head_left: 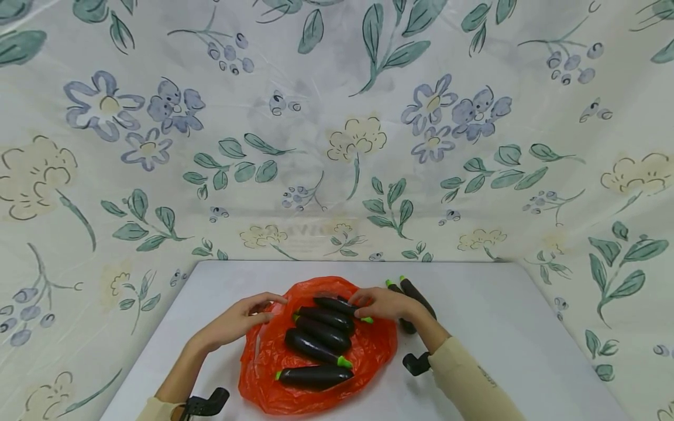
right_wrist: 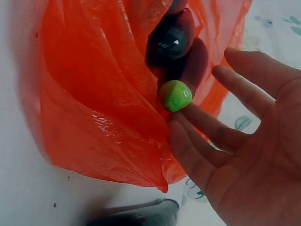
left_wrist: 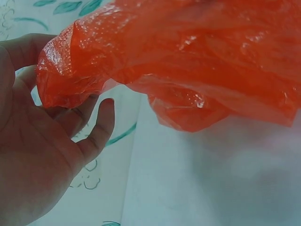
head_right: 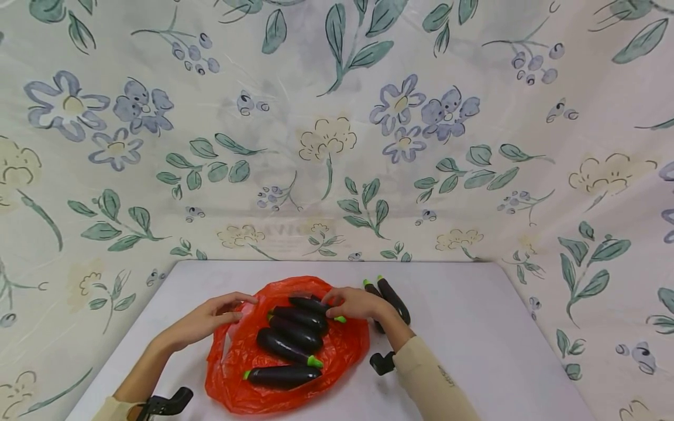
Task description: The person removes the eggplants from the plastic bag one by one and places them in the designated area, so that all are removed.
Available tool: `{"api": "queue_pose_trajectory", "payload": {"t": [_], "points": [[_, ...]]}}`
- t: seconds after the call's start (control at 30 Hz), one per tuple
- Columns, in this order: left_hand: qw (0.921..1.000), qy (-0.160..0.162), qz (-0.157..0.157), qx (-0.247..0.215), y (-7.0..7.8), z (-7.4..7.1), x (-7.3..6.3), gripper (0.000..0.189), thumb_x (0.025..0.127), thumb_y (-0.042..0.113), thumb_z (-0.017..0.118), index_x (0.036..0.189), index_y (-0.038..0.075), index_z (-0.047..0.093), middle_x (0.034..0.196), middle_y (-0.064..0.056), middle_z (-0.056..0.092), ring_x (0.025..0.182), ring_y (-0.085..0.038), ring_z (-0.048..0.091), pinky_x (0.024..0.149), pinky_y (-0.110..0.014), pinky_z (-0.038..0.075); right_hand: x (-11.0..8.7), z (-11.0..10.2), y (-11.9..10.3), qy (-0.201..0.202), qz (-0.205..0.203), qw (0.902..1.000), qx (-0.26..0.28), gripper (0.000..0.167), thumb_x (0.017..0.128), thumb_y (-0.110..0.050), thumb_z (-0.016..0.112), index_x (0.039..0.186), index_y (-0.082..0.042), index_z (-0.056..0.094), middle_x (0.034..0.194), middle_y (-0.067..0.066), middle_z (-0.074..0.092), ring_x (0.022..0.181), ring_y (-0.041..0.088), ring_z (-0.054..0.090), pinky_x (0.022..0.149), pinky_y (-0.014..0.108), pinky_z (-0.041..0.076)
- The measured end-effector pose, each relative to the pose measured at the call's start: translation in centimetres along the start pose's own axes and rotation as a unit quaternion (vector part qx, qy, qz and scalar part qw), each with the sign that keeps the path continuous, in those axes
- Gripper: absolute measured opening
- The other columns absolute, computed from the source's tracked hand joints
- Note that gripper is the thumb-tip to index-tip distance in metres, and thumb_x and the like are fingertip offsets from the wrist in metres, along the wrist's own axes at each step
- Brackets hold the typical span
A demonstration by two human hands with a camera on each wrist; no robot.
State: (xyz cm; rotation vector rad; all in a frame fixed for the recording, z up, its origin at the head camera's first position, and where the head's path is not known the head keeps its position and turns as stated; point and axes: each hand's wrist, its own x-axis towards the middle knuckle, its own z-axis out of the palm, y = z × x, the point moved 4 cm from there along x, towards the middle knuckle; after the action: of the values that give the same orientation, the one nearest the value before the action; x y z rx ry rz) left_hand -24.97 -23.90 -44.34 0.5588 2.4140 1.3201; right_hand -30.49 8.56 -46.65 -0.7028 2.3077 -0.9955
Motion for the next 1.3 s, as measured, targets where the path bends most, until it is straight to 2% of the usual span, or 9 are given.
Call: {"api": "queue_pose_trajectory", "payload": {"t": [0.33, 0.7, 1.1, 1.3], "points": [[1.0, 0.001, 0.005, -0.008, 0.0, -0.02, -0.05, 0.037, 0.104, 0.024, 0.054, 0.139, 0.015, 0.057, 0.137, -0.012, 0.057, 0.116, -0.033, 0.053, 0.095, -0.047, 0.051, 0.16, 0.47, -0.17, -0.019, 0.008, 0.9994, -0.028, 0.032, 0.097, -0.025, 0.066, 0.127, -0.017, 0.068, 0.125, -0.001, 0.065, 0.115, 0.022, 0.054, 0.102, 0.05, 0.046], [0.9999, 0.0, 0.01, -0.005, -0.15, -0.02, -0.12, 0.037, 0.104, 0.024, 0.054, 0.139, 0.014, 0.057, 0.137, -0.012, 0.058, 0.115, -0.033, 0.053, 0.095, -0.047, 0.049, 0.09, 0.38, -0.11, 0.0, 0.004, 0.9982, -0.06, 0.025, 0.095, -0.023, 0.068, 0.12, -0.023, 0.074, 0.126, 0.0, 0.065, 0.117, 0.023, 0.055, 0.104, 0.051, 0.045], [1.0, 0.003, 0.005, -0.006, -0.07, -0.06, -0.39, 0.037, 0.104, 0.024, 0.054, 0.139, 0.015, 0.058, 0.139, -0.012, 0.057, 0.118, -0.033, 0.052, 0.096, -0.048, 0.05, 0.19, 0.4, 0.14, 0.017, 0.021, 0.9983, -0.052, 0.022, 0.091, -0.013, 0.073, 0.111, -0.024, 0.076, 0.12, -0.001, 0.064, 0.11, 0.022, 0.053, 0.102, 0.048, 0.047], [1.0, 0.003, 0.004, -0.006, -0.2, -0.05, -0.34, 0.037, 0.103, 0.024, 0.055, 0.139, 0.016, 0.057, 0.139, -0.012, 0.057, 0.119, -0.033, 0.052, 0.097, -0.049, 0.05, 0.37, 0.35, 0.45, 0.02, 0.02, 0.999, -0.035, 0.02, 0.09, -0.013, 0.074, 0.107, -0.025, 0.074, 0.113, -0.003, 0.065, 0.104, 0.021, 0.055, 0.094, 0.042, 0.052]]}}
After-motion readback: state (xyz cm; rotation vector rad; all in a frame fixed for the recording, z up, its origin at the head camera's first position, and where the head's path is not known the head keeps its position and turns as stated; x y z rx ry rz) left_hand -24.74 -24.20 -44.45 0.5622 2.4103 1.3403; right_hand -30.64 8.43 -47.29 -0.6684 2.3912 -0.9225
